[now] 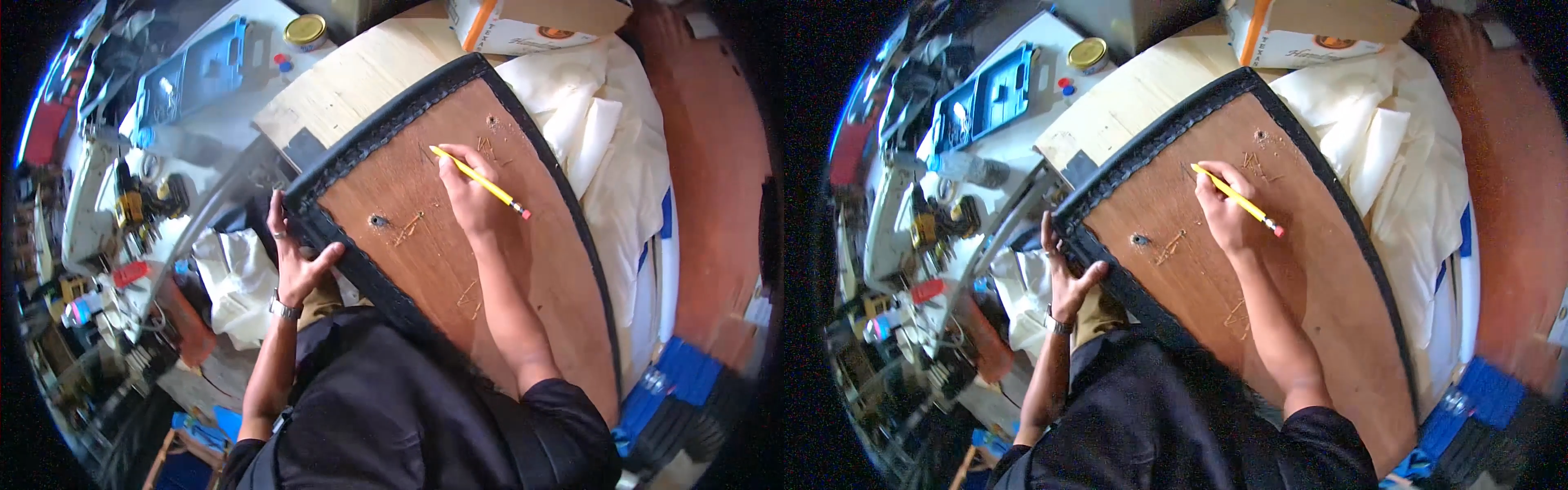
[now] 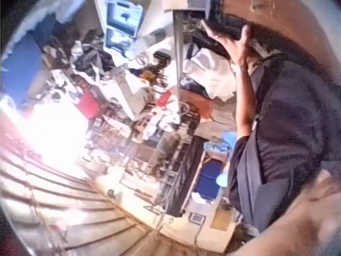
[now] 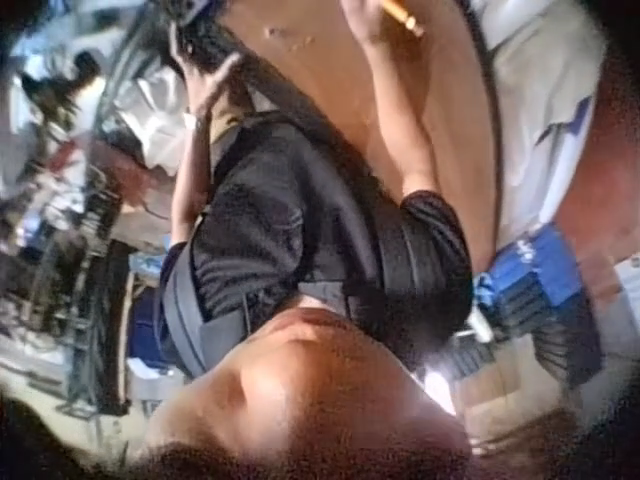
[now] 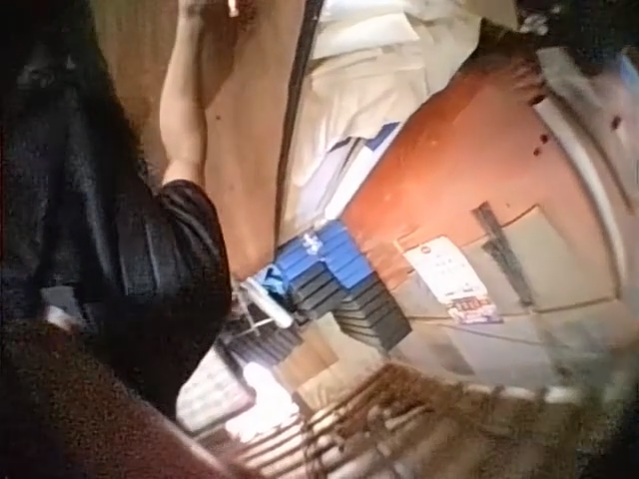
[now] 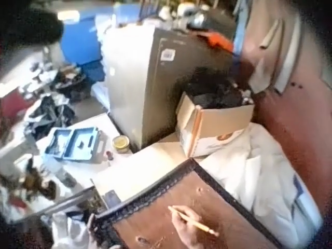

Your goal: The recorder is marking a furniture frame with a pencil and then trimming and securing fabric using a utility knife and a hammer.

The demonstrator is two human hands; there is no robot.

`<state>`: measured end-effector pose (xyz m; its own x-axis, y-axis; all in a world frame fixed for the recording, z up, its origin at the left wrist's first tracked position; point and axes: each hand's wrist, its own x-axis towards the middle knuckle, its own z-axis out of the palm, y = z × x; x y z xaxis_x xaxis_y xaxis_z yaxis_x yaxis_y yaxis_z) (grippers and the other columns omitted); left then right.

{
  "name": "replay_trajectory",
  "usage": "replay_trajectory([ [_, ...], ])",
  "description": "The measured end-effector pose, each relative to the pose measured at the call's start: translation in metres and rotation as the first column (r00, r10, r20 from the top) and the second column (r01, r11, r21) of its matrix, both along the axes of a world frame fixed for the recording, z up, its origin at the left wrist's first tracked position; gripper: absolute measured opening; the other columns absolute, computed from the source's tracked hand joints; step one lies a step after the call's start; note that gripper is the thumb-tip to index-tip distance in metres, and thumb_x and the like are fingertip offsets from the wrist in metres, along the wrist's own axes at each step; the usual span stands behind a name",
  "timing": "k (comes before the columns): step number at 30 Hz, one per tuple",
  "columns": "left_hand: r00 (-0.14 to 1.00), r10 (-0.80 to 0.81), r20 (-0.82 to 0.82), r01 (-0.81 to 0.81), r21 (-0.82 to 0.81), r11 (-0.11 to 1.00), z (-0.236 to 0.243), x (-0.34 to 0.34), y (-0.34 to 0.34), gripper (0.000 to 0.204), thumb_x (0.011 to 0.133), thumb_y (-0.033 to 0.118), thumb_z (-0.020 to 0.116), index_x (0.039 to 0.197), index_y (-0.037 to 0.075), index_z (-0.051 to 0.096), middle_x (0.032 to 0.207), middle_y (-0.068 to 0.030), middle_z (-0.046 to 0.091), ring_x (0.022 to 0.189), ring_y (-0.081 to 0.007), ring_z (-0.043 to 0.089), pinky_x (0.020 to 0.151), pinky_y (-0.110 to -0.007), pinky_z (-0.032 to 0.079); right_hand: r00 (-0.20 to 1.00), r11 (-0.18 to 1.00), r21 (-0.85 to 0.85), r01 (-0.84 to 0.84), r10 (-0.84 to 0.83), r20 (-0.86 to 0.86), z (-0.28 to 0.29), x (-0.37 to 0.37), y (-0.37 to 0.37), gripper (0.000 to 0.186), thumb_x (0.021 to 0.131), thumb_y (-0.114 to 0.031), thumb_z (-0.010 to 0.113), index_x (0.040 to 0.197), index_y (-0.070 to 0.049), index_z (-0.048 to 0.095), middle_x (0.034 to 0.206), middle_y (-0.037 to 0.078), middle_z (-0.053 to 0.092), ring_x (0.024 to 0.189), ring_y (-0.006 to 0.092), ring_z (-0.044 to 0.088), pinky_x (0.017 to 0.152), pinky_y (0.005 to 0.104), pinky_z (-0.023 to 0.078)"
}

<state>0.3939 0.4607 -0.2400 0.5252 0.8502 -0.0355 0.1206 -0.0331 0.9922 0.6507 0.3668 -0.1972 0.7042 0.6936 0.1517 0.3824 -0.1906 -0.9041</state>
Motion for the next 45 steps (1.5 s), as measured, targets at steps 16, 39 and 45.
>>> replay_trajectory([
  [16,0.638,-0.727,0.252,0.770,-0.194,0.608,-0.014,0.057,0.134,0.072,0.077,0.026,0.066,0.136,0.001,0.033,0.127,-0.0127,0.037,0.120,-0.0253,0.039,0.103,-0.041,0.031,0.632,0.659,0.012,0.752,-0.716,-0.296,0.001,-0.085,0.050,0.020,0.093,-0.019,0.058,0.095,0.000,0.063,0.072,0.001,0.061,0.063,0.0048,0.053,0.059,0.0190,0.043],
  [39,0.516,-0.813,0.269,0.857,-0.171,0.487,-0.020,0.070,0.149,0.078,0.068,0.026,0.068,0.131,-0.001,0.031,0.121,-0.0115,0.036,0.118,-0.0235,0.036,0.103,-0.040,0.024,0.655,0.660,-0.050,0.750,-0.751,-0.081,-0.013,-0.092,0.059,0.022,0.093,-0.019,0.056,0.091,0.002,0.063,0.069,0.004,0.063,0.062,0.0063,0.058,0.056,0.0208,0.046],
  [45,0.530,-0.798,0.287,0.848,-0.202,0.491,-0.030,0.069,0.148,0.075,0.068,0.025,0.068,0.129,0.000,0.032,0.119,-0.0107,0.037,0.116,-0.0223,0.037,0.103,-0.039,0.024,0.616,0.615,-0.068,0.786,-0.788,-0.012,-0.012,-0.089,0.058,0.019,0.093,-0.017,0.056,0.091,0.000,0.063,0.065,0.001,0.061,0.060,0.0050,0.055,0.053,0.0198,0.044],
])
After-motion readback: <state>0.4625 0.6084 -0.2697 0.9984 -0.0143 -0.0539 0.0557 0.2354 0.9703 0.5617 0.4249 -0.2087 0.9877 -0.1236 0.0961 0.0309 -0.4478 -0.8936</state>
